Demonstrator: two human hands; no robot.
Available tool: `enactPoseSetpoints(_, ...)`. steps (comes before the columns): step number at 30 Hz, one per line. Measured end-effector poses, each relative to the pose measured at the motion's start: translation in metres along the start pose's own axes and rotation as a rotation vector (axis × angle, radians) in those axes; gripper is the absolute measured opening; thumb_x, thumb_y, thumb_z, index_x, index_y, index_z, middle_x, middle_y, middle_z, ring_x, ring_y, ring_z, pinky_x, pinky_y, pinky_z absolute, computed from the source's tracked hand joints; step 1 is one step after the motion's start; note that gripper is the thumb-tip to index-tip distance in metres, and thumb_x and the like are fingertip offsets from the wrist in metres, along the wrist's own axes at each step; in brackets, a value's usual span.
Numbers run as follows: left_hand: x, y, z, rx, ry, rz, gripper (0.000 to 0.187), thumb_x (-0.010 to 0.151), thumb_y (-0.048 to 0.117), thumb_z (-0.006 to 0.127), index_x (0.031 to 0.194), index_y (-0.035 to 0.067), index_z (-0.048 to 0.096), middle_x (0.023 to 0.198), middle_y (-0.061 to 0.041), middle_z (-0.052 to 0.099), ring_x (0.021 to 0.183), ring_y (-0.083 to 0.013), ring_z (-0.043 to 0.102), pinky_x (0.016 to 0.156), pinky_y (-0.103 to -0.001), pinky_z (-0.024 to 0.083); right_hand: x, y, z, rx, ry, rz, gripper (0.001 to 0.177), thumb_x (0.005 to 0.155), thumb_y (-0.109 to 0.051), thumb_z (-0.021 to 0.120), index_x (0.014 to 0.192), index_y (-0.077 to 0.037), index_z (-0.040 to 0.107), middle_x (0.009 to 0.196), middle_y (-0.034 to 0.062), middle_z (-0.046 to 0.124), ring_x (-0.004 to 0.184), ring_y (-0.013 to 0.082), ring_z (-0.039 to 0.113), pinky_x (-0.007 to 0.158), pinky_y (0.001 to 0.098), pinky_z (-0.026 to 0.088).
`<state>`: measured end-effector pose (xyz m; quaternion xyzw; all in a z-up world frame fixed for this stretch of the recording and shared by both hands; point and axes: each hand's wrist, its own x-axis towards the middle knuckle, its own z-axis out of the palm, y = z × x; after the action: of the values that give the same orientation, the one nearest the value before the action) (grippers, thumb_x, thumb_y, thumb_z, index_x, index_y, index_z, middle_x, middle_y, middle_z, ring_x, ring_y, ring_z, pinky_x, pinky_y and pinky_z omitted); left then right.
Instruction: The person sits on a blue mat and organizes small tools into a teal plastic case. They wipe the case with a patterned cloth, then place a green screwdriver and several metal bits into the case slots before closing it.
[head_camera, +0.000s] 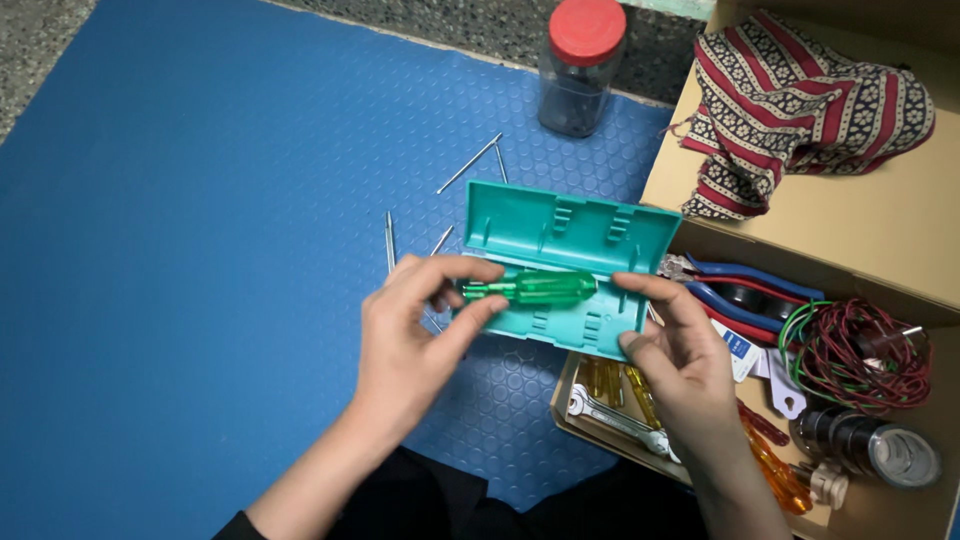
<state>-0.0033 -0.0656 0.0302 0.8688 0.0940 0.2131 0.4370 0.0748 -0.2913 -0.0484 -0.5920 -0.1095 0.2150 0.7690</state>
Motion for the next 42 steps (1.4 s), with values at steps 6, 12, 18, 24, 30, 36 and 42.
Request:
enactPoseSetpoints(6,0.009,0.000,0.001,0.113,0.067,0.110,0.023,0.081,0.018,0.085,0.102,0.013,0.077,0.098,0.003,0.076,0.085,-0.0170,0.053,0.074,-0.030,0.047,-0.001,-0.005,0.005,0.035,-0.073,-0.031,0.054,0.088,0.013,0.051,0.141,0.004,0.052,0.135,0.0196,0.059,0.113,0.0188,0.065,0.099,0.0325,0.053)
enactPoseSetpoints(12,0.008,-0.002,0.008,0.410,0.100,0.266,0.028,0.081,0.021,0.084,0.105,0.014,0.072,0.111,-0.001,0.071,0.101,-0.0265,0.054,0.092,-0.042,0.046,-0.001,-0.004,0.007,0.072,-0.084,0.065,0.055,0.084,0.010,0.052,0.139,0.003,0.050,0.139,0.0165,0.059,0.119,0.0188,0.063,0.100,0.0330,0.053)
enactPoseSetpoints(18,0.015,-0.028,0.008,-0.092,0.105,-0.116,0.070,0.082,0.027,0.082,0.138,0.003,0.047,0.132,-0.018,0.054,0.116,-0.0267,0.060,0.096,-0.041,0.054,0.001,-0.001,0.010,0.115,-0.076,0.153,0.056,0.087,0.007,0.053,0.142,0.002,0.049,0.127,0.0213,0.062,0.100,0.0215,0.068,0.085,0.0380,0.061)
enactPoseSetpoints(24,0.014,-0.049,0.009,-0.675,-0.245,-0.671,0.048,0.098,0.031,0.062,0.136,0.003,0.057,0.115,-0.013,0.072,0.100,-0.0165,0.071,0.083,-0.031,0.062,0.003,-0.006,0.011,0.084,-0.116,0.172,0.064,0.086,0.005,0.051,0.149,-0.002,0.042,0.135,0.0182,0.063,0.100,0.0189,0.069,0.080,0.0356,0.063)
enactPoseSetpoints(30,0.015,-0.052,0.014,-0.654,-0.250,-0.646,0.048,0.094,0.028,0.066,0.132,0.000,0.058,0.110,-0.011,0.074,0.096,-0.0144,0.073,0.082,-0.032,0.062,0.007,-0.007,0.009,0.162,-0.137,0.142,0.066,0.091,0.005,0.050,0.155,-0.001,0.035,0.142,0.0223,0.056,0.102,0.0202,0.067,0.080,0.0367,0.061)
enactPoseSetpoints(36,0.014,-0.052,0.016,-0.654,-0.260,-0.627,0.047,0.093,0.029,0.067,0.130,0.001,0.059,0.110,-0.011,0.074,0.096,-0.0145,0.073,0.083,-0.031,0.062,0.007,-0.006,0.009,0.127,-0.149,0.118,0.066,0.089,0.005,0.050,0.153,-0.001,0.035,0.143,0.0214,0.056,0.106,0.0202,0.068,0.082,0.0359,0.061)
enactPoseSetpoints(42,0.015,-0.051,0.016,-0.710,-0.238,-0.708,0.046,0.098,0.036,0.059,0.130,0.002,0.063,0.108,-0.011,0.075,0.095,-0.0134,0.073,0.082,-0.030,0.062,0.008,-0.005,0.010,0.140,-0.133,0.129,0.067,0.089,0.006,0.050,0.154,0.000,0.036,0.140,0.0217,0.059,0.105,0.0227,0.066,0.083,0.0389,0.058)
